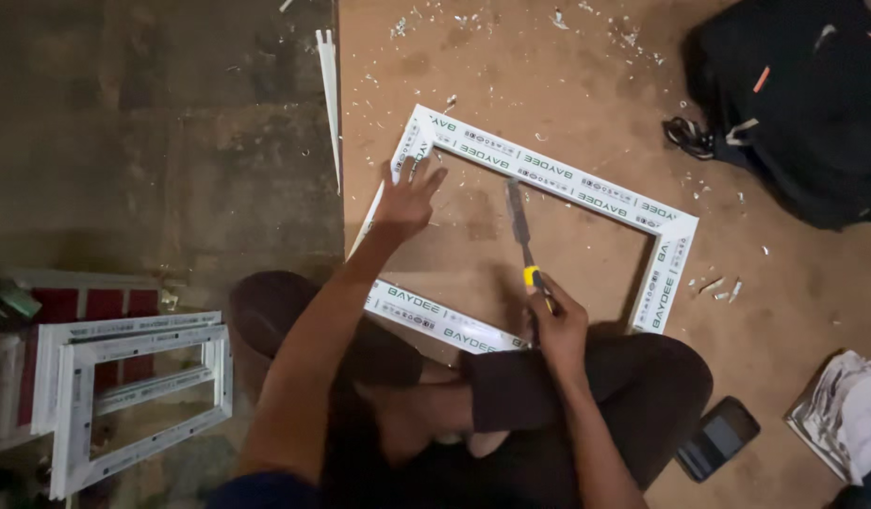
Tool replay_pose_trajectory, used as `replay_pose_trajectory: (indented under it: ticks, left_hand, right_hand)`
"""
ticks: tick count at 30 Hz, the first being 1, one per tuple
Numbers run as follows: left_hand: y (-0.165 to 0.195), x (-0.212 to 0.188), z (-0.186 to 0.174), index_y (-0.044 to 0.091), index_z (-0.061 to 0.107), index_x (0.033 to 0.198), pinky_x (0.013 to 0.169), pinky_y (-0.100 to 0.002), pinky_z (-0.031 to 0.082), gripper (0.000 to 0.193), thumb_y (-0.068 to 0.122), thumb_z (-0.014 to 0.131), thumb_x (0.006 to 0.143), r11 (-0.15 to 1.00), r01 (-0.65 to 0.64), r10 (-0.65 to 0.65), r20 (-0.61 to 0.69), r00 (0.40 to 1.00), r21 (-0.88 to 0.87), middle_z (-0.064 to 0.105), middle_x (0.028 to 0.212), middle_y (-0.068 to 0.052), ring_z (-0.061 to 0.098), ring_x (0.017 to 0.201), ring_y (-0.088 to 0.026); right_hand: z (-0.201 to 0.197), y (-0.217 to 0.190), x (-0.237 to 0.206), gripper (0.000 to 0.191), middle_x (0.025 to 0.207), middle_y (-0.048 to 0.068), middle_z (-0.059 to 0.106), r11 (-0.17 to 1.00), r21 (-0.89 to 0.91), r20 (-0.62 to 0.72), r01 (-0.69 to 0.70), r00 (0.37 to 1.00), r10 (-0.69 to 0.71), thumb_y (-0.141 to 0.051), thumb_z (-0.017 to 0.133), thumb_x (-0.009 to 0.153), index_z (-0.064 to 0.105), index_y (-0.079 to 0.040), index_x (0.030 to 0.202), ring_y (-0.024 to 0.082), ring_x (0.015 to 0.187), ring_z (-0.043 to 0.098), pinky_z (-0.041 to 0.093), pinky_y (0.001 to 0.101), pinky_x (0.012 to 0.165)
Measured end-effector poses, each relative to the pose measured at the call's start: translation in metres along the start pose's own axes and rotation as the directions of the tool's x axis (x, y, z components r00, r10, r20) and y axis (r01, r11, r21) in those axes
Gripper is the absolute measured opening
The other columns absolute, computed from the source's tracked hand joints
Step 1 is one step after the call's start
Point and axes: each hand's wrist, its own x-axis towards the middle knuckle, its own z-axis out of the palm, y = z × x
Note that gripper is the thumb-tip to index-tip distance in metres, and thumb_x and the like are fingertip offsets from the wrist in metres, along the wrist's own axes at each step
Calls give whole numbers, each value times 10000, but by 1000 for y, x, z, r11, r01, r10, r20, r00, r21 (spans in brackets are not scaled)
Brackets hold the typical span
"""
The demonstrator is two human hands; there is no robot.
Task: The person sits cross-legged on the floor with a white uPVC window frame laid on a cardboard sheet. They use a hand file to file the frame's edges and corners, rotating and repositioning the frame to reach different sides and brushing away shavings as they work.
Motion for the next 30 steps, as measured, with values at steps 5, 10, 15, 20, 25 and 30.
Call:
replay_pose_trajectory:
  ticks: [5, 10, 15, 20, 25, 30]
  left_hand:
    - [9, -75, -11, -67, 354, 1587, 1203, -553, 370, 770, 169, 547, 880, 729, 590, -552, 213, 806, -348, 472, 1559, -276, 477, 1385, -446]
    - [26, -132, -43, -23, 244, 1541, 1141, -715, 158, 811, 386, 549, 910, 573, 819, -734, 470, 490, 40, 263, 1603, -217, 195, 1478, -458]
    - [32, -116, -44, -54, 272, 1573, 1166, -748, 136, 801, 399, 512, 958, 609, 793, -772, 240, 589, 16, 257, 1641, -303, 128, 1546, -495]
    - [-26, -60, -36, -99, 303, 1538, 1148, -740, 160, 841, 390, 613, 928, 799, 600, -602, -26, 798, -45, 294, 1579, -348, 121, 1495, -562]
    - [-31, 56, -30, -94, 452, 1432, 1156, -686, 237, 750, 365, 696, 892, 718, 663, -694, -142, 706, -209, 414, 1465, -350, 281, 1419, -513]
    - [171, -14, -34, -71, 553, 1334, 1131, -722, 225, 675, 393, 690, 863, 891, 63, -78, -16, 997, -450, 457, 1423, -317, 326, 1399, -505]
  right_hand:
    - [-5, -24, 8, 402, 768, 35, 677, 976, 203, -11, -73, 997, 77, -183, 665, 963, 664, -9, 1325, 80, 559, 594, 470, 253, 466]
    - [-4, -40, -15, 299, 763, 64, 635, 939, 298, 20, -171, 985, 172, -192, 663, 998, 694, 46, 1176, 122, 502, 555, 395, 280, 413]
    - [4, -58, -17, 258, 757, 69, 629, 918, 362, 62, -164, 987, 151, -186, 635, 986, 659, 34, 1121, 116, 477, 536, 392, 274, 390]
    - [1, -45, -28, 263, 759, 78, 632, 911, 403, 24, -81, 997, 78, -171, 646, 972, 667, 32, 1137, 127, 474, 537, 399, 274, 400]
    - [-11, -30, -33, 308, 788, 61, 685, 887, 462, -103, 7, 994, 46, -147, 645, 941, 649, 7, 1207, 107, 512, 563, 426, 268, 420]
    - [-26, -35, -15, 283, 744, 55, 633, 850, 520, -182, 80, 983, 18, -196, 652, 1008, 669, 47, 1153, 108, 516, 540, 423, 257, 457]
